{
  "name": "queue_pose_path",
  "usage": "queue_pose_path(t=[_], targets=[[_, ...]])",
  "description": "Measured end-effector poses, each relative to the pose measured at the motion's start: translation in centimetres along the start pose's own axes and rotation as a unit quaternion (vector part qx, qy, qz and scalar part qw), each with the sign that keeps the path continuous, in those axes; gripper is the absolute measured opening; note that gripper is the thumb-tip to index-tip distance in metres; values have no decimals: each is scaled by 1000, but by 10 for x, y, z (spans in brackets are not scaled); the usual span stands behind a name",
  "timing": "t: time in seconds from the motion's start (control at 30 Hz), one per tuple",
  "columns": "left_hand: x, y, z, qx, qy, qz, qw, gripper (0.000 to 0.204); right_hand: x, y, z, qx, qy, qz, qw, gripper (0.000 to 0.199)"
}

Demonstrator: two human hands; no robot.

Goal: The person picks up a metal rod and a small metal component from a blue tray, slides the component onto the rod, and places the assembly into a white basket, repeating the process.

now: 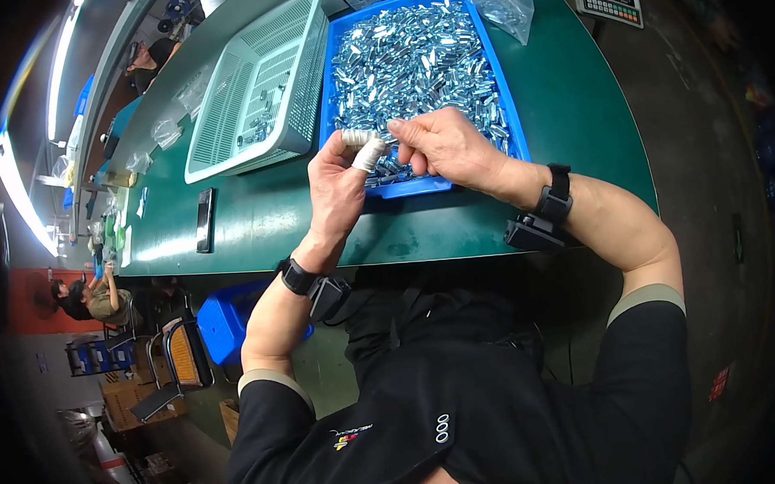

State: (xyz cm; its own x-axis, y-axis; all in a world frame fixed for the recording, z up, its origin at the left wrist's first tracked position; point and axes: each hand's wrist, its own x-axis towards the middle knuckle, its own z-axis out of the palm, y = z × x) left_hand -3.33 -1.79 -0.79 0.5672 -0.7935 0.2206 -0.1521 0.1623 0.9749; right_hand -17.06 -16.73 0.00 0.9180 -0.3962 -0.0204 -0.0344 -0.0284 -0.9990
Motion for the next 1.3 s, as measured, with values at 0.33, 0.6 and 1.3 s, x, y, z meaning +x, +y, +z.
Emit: queue_pose_path(t=[0.33, 0.6, 1.3], targets=[[61, 75, -107, 506, 142, 248, 814, 21, 1, 1, 1, 69, 70, -34, 995, 42], [20, 49, -78, 662, -206, 230, 683, 25, 1, -4, 2, 58, 61, -1, 996, 41], [19, 15, -54, 323, -162, 73, 930, 26, 0, -6, 0, -30, -1, 13, 999, 22]])
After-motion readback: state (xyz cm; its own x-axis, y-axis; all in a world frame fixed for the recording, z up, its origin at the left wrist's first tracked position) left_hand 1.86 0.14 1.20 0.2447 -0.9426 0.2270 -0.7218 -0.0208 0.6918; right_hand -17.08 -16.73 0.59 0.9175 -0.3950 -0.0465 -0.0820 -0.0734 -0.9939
